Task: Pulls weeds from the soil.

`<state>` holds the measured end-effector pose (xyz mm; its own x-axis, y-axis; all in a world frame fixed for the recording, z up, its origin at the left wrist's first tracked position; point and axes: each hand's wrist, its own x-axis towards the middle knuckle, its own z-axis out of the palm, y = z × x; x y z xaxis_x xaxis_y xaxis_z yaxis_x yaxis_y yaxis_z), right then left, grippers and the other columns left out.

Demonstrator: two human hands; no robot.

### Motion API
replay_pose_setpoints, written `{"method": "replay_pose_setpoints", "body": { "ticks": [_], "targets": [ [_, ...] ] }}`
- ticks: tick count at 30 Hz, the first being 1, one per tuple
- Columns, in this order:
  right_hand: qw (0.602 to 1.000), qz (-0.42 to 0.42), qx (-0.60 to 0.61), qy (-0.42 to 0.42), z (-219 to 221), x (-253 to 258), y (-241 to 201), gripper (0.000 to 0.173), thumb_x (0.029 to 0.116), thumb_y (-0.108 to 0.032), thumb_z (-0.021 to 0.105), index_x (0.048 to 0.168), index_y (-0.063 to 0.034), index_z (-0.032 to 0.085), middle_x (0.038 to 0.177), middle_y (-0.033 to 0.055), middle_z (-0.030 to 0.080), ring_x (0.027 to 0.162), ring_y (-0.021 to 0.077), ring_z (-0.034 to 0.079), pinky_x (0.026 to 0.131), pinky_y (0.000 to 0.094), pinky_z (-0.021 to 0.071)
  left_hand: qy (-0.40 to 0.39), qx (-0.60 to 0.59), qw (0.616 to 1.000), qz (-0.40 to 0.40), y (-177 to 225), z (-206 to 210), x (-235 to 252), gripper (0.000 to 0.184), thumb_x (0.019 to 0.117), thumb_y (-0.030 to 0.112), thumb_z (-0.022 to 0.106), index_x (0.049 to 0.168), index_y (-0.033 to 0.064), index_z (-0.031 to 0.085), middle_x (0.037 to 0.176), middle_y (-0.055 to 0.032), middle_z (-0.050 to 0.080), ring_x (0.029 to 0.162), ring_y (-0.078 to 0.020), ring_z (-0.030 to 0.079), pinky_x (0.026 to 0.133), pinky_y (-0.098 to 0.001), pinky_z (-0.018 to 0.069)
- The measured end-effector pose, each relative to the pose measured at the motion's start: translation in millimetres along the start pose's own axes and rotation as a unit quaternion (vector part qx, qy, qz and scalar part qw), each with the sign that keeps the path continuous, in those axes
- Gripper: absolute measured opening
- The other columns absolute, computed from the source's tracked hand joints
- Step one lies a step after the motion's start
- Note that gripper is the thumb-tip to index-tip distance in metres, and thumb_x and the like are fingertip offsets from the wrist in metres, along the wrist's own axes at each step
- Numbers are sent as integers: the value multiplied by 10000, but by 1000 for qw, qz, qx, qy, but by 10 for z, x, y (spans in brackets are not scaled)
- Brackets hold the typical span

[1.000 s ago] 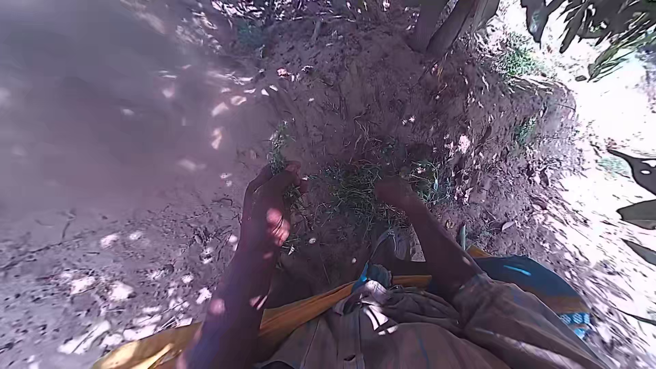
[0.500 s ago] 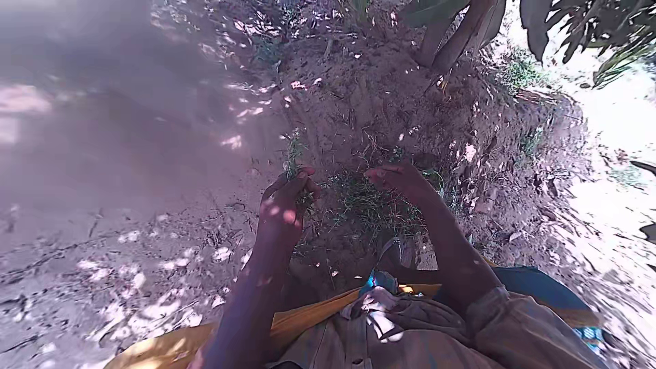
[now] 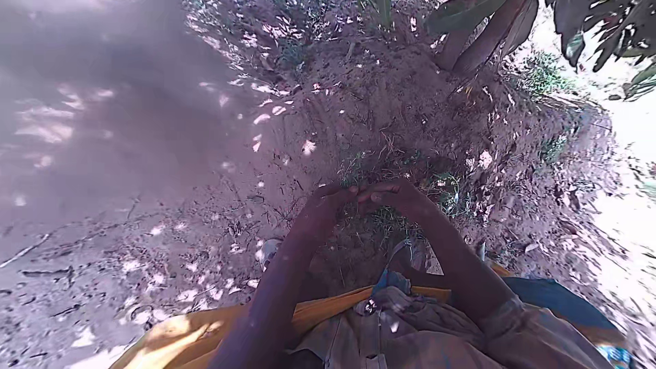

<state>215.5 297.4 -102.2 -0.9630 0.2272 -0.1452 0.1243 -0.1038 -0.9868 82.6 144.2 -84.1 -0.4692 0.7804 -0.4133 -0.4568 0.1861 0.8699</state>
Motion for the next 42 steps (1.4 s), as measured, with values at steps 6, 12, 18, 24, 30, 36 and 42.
{"method": "replay_pose_setpoints", "body": {
  "ticks": [6, 12, 18, 24, 30, 36, 42],
  "targets": [
    [965, 78, -218, 127, -176, 58, 93, 281, 1077, -162, 503, 1255, -15, 665, 1202, 134, 688, 1036, 202, 666, 913, 399, 537, 82, -98, 989, 71, -16, -100, 74, 277, 1107, 108, 325, 1082, 59, 596, 983, -48, 716, 948, -177, 716, 881, -379, 601],
    [816, 263, -514, 18, -298, 156, 628, 359, 1044, -229, 554, 1342, -56, 655, 1591, 216, 387, 1497, 406, 303, 1193, 607, 237, 105, -136, 983, 63, 3, -38, 70, 252, 1113, 135, 330, 1087, 77, 573, 866, -29, 696, 793, -139, 719, 759, -299, 618],
    [806, 306, -484, 152, -357, 131, 409, 388, 1087, -251, 473, 1164, 79, 662, 1217, 293, 638, 1188, 437, 601, 1001, 597, 452, 108, -116, 985, 64, 13, -28, 64, 257, 1113, 145, 328, 1065, 88, 574, 831, -5, 692, 784, -126, 716, 772, -299, 614],
    [906, 168, -163, 354, -696, 3, 271, 340, 1098, -210, 467, 1119, 44, 691, 1046, 140, 693, 884, 164, 630, 842, 357, 507, 112, -124, 984, 54, 14, -19, 81, 267, 1113, 149, 307, 1060, 92, 562, 795, -5, 687, 760, -135, 718, 761, -319, 620],
    [937, 117, 2, 329, -661, 11, 335, 279, 1105, -165, 435, 1098, 44, 619, 885, 59, 700, 752, 124, 708, 769, 282, 604, 88, -130, 985, 65, -31, -61, 100, 232, 1110, 171, 350, 1010, 107, 550, 779, -12, 673, 749, -149, 708, 768, -345, 622],
    [953, 71, -26, 293, -612, -1, 283, 91, 1003, 18, 557, 1073, 16, 615, 962, 63, 671, 801, 108, 682, 798, 282, 593, 105, -105, 987, 55, -17, -39, 91, 105, 1078, 135, 447, 1082, 114, 550, 761, 20, 628, 694, -110, 666, 725, -309, 609],
    [958, 86, -166, 218, -622, -91, 186, 122, 1003, -1, 561, 1106, 1, 626, 1031, 108, 662, 806, 148, 656, 769, 316, 576, 94, -109, 988, 62, -27, -53, 82, 250, 1090, 106, 379, 1028, 77, 620, 677, 36, 588, 633, -98, 650, 701, -297, 613]
  ]
}}
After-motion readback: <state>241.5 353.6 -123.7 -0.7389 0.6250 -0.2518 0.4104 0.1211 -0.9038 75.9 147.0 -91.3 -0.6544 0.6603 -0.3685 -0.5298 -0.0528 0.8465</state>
